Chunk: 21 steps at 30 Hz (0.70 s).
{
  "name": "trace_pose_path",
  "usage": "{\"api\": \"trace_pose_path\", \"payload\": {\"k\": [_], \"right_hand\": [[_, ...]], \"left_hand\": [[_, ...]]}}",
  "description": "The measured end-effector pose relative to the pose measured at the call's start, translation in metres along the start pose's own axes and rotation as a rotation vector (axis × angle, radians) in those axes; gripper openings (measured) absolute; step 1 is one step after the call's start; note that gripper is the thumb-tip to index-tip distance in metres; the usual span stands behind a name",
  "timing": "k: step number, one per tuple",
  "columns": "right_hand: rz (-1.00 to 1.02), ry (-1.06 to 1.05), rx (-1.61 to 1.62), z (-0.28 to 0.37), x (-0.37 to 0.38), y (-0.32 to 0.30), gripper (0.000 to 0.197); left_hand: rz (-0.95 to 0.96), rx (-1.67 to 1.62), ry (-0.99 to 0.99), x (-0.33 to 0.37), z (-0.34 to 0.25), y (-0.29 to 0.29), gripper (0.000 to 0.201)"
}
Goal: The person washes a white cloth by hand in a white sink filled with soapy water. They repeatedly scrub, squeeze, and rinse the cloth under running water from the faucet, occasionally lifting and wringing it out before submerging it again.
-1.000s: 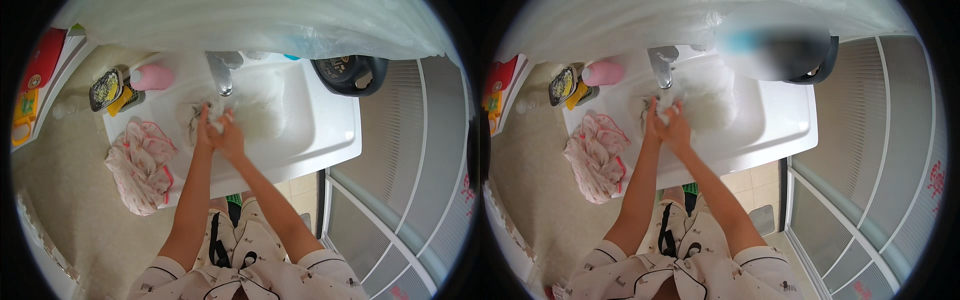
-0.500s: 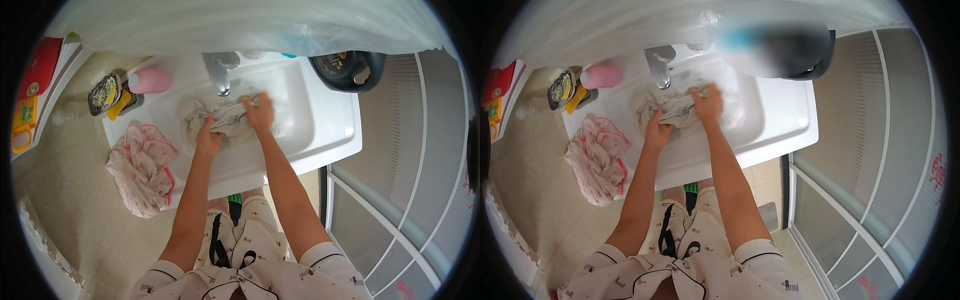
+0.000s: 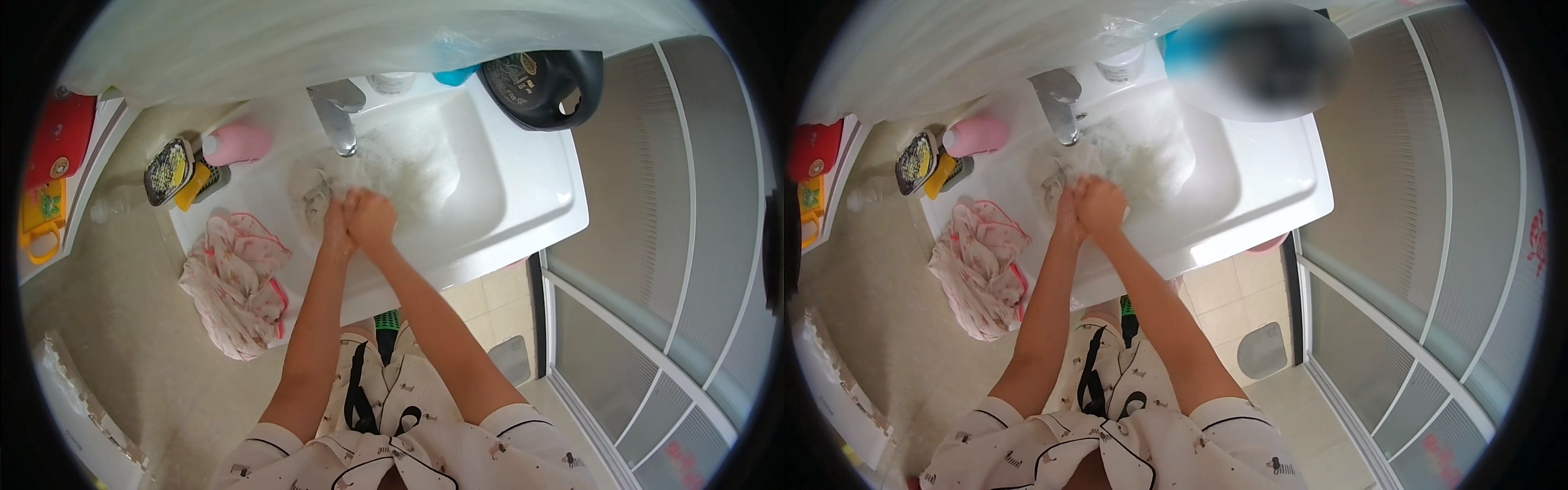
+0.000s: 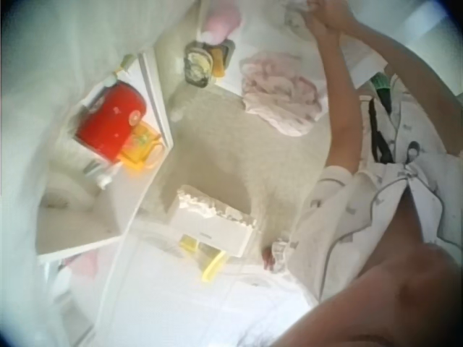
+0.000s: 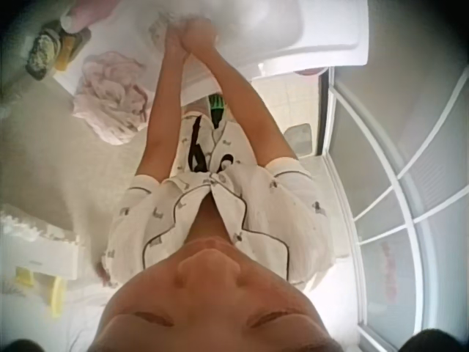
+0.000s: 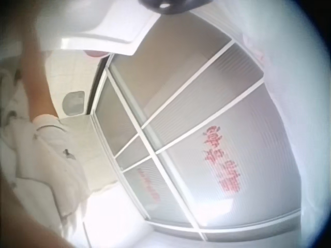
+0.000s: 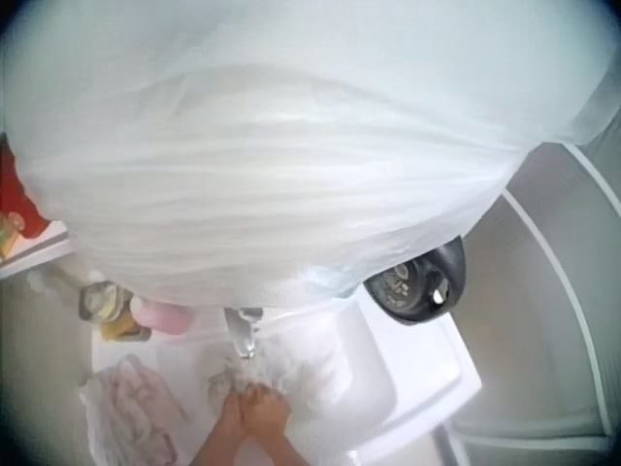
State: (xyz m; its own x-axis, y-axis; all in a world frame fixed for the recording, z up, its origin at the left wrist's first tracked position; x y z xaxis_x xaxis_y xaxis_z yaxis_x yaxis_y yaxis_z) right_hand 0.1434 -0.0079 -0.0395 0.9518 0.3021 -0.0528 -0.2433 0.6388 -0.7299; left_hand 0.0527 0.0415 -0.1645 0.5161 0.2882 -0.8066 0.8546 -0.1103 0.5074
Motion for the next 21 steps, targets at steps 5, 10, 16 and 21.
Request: {"api": "trace_pose_path", "payload": {"k": [5,10,16,21], "right_hand": [[-0.161,0.481,0.114,-0.121,0.046,-0.036,0.045],[-0.194,0.276,-0.225,-0.109,0.056,-0.069,0.054],[0.370,0.069,-0.265,-0.060,0.059,0.003,0.071],[0.033,0.285,-0.099,-0.112,0.031,0.022,0.050]], "left_hand": [[-0.058,0.081,0.067,-0.041,-0.012,0.065,0.047],[-0.033,0.008,0.066,-0.046,-0.012,0.052,0.043],[-0.399,-0.136,0.088,-0.035,0.012,-0.047,0.044],[-0.102,-0.157,-0.072,-0.052,0.025,0.029,0.049]]}}
Point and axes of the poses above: each hand's wrist, its own x-axis towards the middle knuckle, its own y-axis out of the palm, z = x × y, the point moved 10 cm from there along x, towards the middle knuckle, and after that the axes turned 10 degrees about -z, right-handed, at the moved point
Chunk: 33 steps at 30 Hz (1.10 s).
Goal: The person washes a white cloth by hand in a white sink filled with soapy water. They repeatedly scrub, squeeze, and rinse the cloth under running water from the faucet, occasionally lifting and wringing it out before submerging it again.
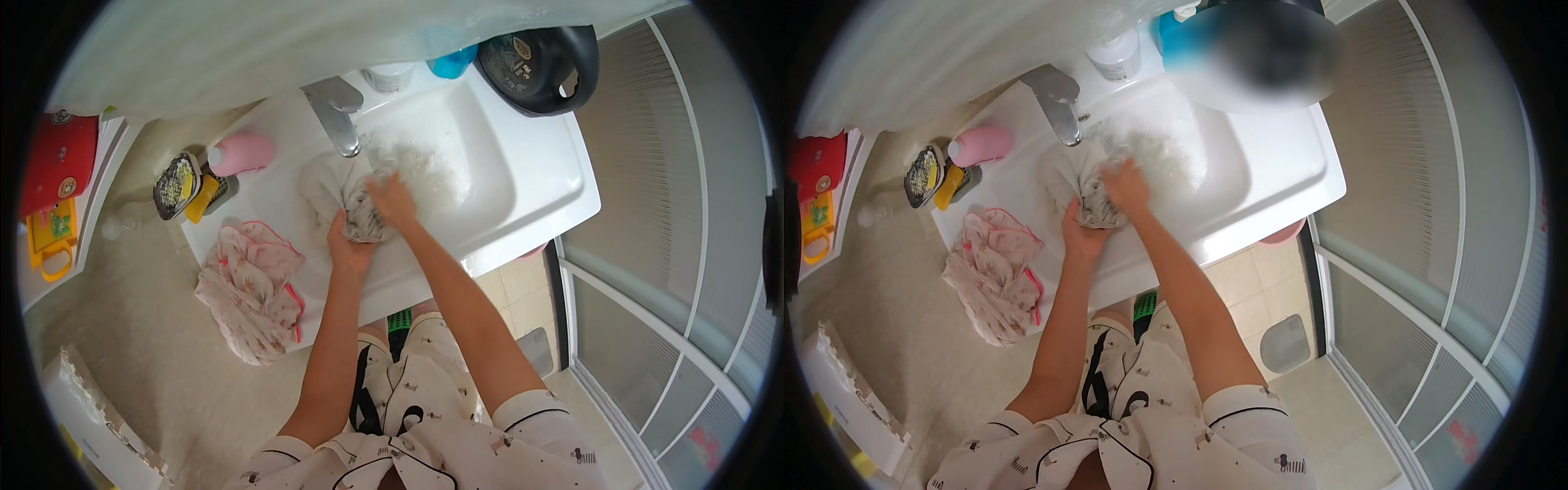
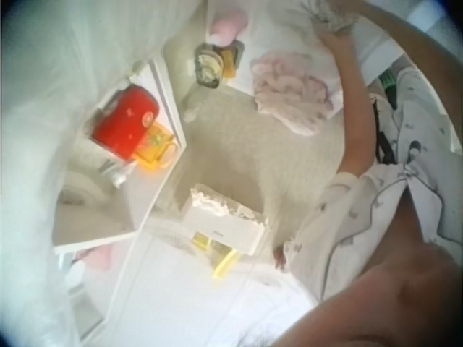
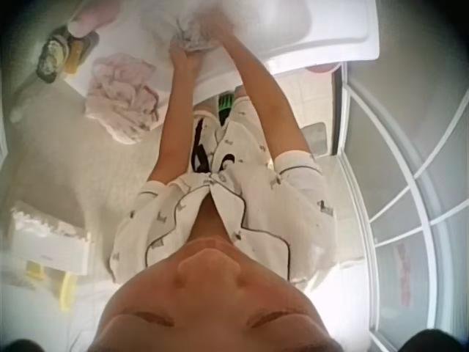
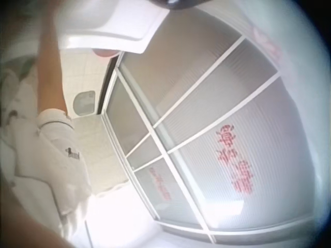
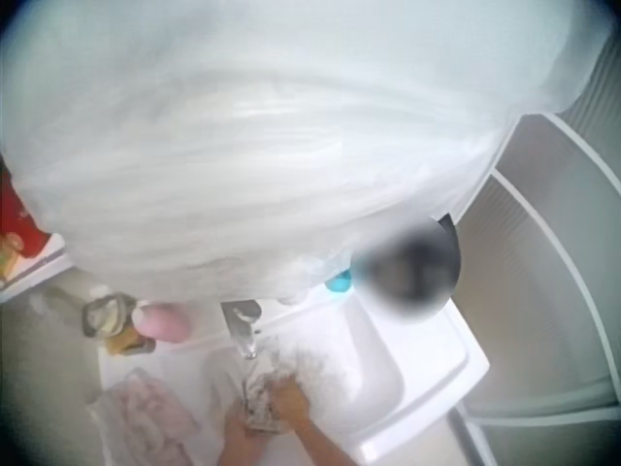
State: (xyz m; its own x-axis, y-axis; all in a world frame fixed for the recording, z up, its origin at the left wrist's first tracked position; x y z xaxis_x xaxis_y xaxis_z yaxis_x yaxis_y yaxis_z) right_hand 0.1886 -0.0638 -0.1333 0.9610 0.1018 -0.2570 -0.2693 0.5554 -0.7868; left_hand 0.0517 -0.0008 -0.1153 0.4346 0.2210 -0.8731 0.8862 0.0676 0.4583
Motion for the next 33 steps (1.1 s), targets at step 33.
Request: {"api": "trace_pose_path", "payload": {"k": [33], "right_hand": [[0.112,-0.426,0.447,0.134,-0.114,-0.047,0.052]], "left_hand": [[0.268,0.199,0.119,0.015,-0.094,0.020,0.056]]}}
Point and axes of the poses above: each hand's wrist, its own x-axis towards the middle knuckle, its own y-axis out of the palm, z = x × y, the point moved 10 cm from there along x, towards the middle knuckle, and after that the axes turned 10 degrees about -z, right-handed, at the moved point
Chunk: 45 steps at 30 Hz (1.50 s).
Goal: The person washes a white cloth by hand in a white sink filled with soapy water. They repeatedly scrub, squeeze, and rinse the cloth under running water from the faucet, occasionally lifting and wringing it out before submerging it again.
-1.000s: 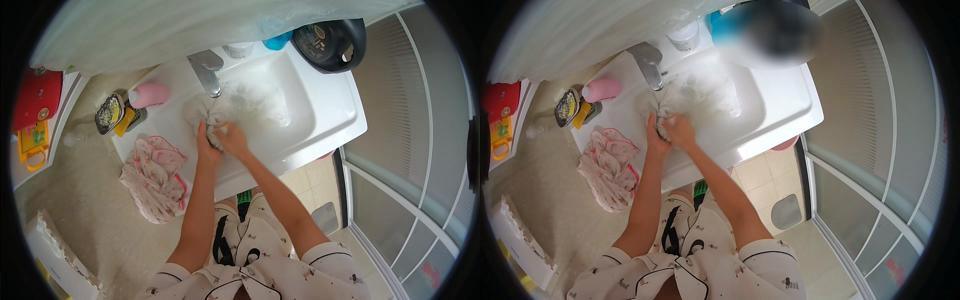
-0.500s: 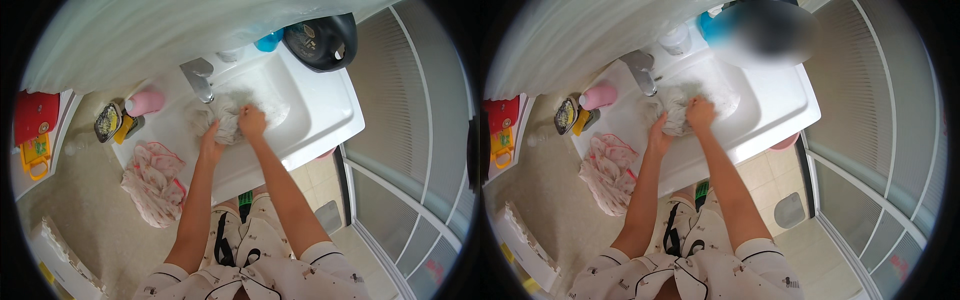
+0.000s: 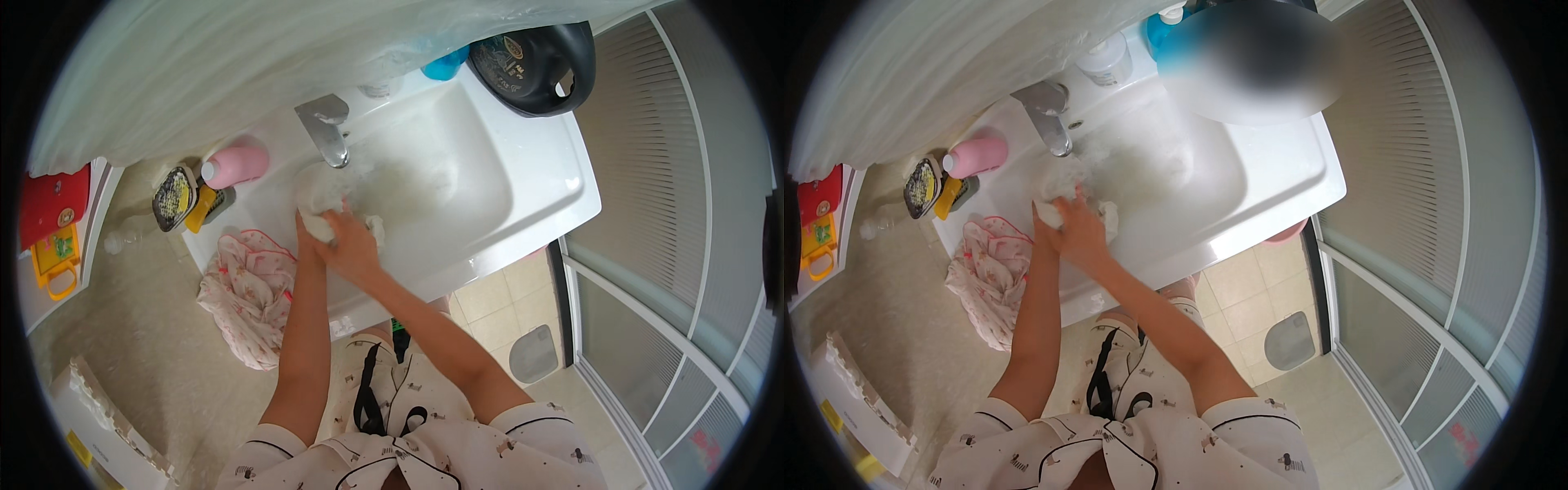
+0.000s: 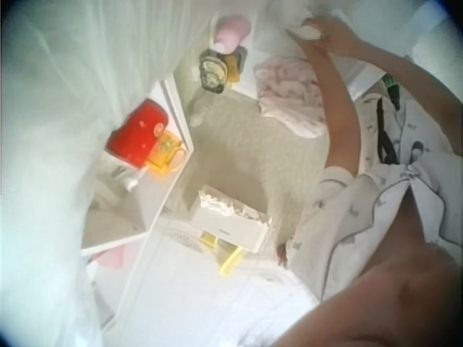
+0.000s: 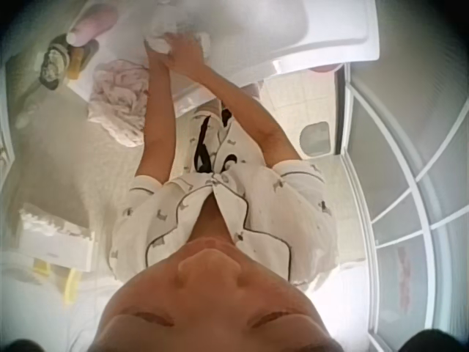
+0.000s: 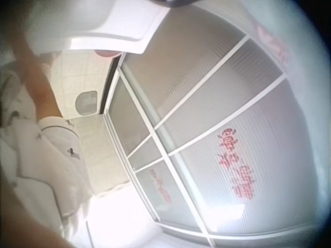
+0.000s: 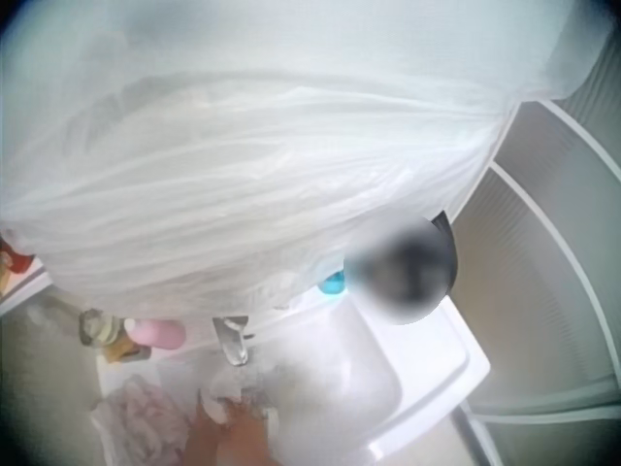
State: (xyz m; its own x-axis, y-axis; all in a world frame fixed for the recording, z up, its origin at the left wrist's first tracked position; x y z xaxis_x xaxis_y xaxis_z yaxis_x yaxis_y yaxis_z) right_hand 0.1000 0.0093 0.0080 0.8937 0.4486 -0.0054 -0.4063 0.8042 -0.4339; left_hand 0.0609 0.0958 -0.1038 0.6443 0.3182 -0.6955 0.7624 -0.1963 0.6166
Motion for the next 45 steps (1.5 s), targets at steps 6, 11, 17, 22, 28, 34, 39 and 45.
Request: {"api": "trace_pose_path", "payload": {"k": [6,11,17,22,28,34,39,45], "right_hand": [[-0.028,0.209,-0.278,-0.024,0.037,-0.001,0.043],[0.154,0.472,-0.392,-0.118,0.082,-0.013,0.053],[-0.031,0.261,-0.663,-0.154,0.116,-0.030,0.085],[0.268,0.067,-0.037,-0.062,0.054,0.043,0.066],[0.001,0.022,-0.237,0.038,0.014,-0.010,0.032],[0.010,0.244,-0.248,-0.024,0.062,0.000,0.030],[0.035,0.297,-0.299,-0.090,0.099,-0.029,0.052],[0.121,0.420,-0.503,-0.138,0.071,-0.009,0.075]], "left_hand": [[0.263,-0.228,-0.279,0.000,0.044,-0.006,0.050],[-0.353,0.335,0.042,0.009,0.041,-0.027,0.051],[-0.297,0.232,-0.228,-0.038,0.037,0.039,0.061],[0.108,0.132,0.009,0.000,0.000,0.020,0.068],[0.332,0.039,0.146,-0.003,0.010,-0.007,0.068],[-0.170,0.408,0.115,0.036,0.007,-0.022,0.038],[-0.305,0.643,0.149,0.009,-0.012,0.000,0.038],[-0.220,0.403,-0.303,-0.039,0.027,0.035,0.057]]}}
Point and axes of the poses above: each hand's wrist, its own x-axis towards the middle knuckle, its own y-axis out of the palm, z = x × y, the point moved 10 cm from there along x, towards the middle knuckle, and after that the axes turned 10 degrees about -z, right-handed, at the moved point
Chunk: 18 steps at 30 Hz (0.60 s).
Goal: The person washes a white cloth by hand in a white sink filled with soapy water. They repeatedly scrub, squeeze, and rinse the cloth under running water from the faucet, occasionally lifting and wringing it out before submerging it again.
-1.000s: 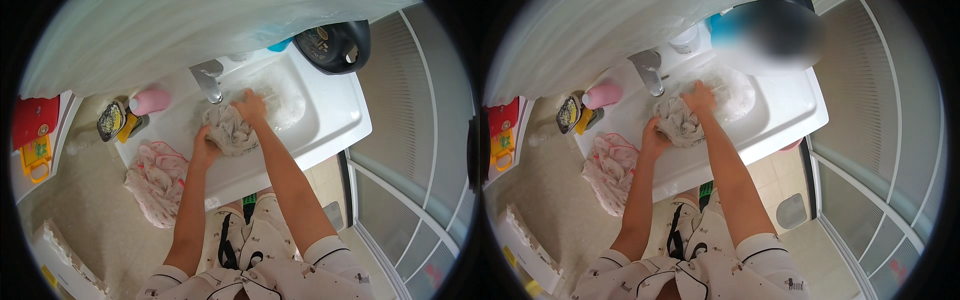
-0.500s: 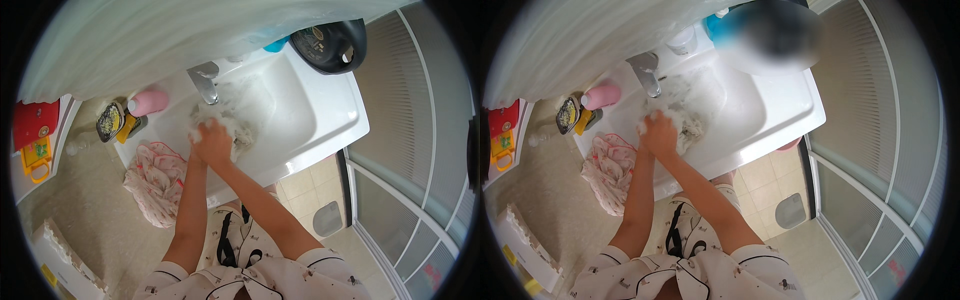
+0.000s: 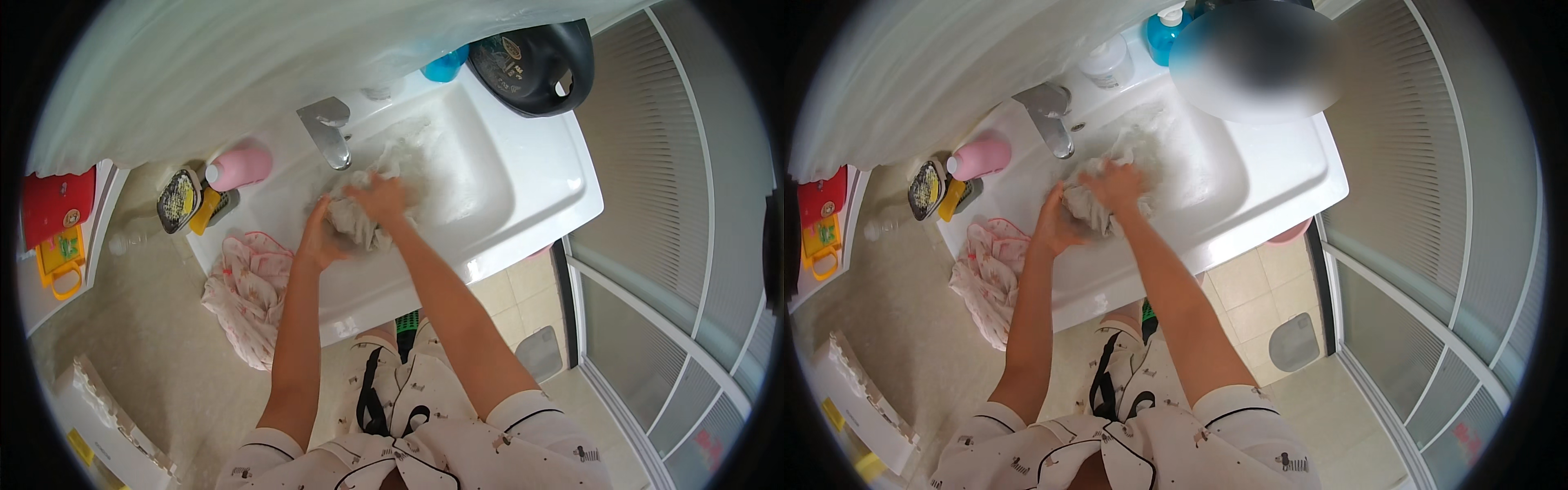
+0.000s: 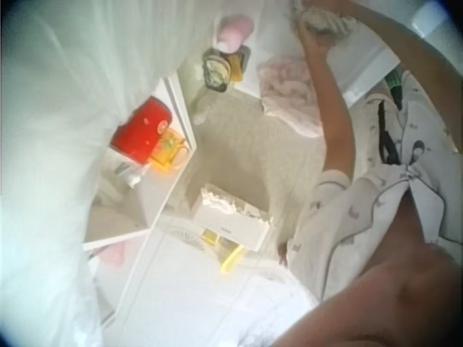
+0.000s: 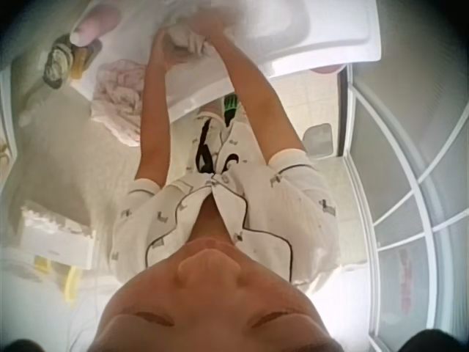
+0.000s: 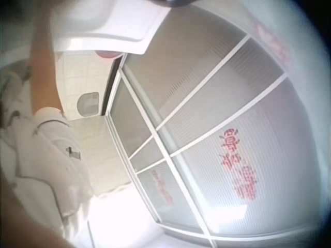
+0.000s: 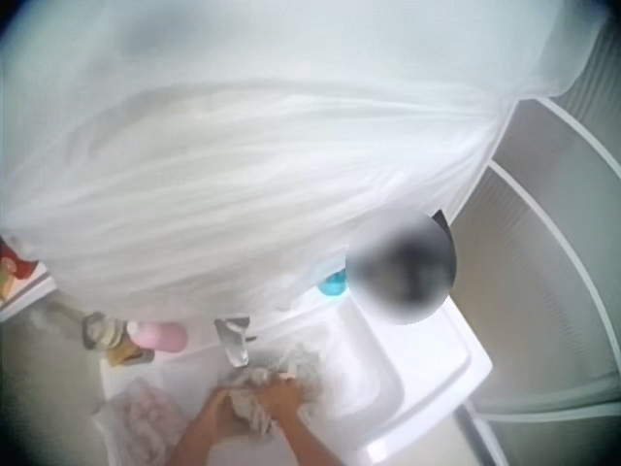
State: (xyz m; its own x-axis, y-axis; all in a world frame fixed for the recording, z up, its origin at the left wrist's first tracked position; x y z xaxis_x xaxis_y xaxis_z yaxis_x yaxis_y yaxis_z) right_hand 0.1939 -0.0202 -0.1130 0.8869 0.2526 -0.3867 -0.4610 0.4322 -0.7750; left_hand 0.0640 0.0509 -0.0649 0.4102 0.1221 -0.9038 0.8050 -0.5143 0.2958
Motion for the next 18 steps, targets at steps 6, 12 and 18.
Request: {"api": "trace_pose_path", "payload": {"k": [6,12,18], "right_hand": [[-0.275,-0.500,0.368,0.108,-0.131,-0.049,0.031],[-0.351,-0.611,0.362,0.126,-0.126,-0.055,0.013],[-0.326,-0.829,0.438,0.094,-0.074,-0.071,0.016]], "left_hand": [[0.355,-0.370,0.044,0.040,0.006,-0.055,0.047],[0.524,-0.633,0.569,0.028,0.001,-0.056,0.034],[-0.058,-0.480,0.338,0.016,0.001,-0.025,0.032]]}}
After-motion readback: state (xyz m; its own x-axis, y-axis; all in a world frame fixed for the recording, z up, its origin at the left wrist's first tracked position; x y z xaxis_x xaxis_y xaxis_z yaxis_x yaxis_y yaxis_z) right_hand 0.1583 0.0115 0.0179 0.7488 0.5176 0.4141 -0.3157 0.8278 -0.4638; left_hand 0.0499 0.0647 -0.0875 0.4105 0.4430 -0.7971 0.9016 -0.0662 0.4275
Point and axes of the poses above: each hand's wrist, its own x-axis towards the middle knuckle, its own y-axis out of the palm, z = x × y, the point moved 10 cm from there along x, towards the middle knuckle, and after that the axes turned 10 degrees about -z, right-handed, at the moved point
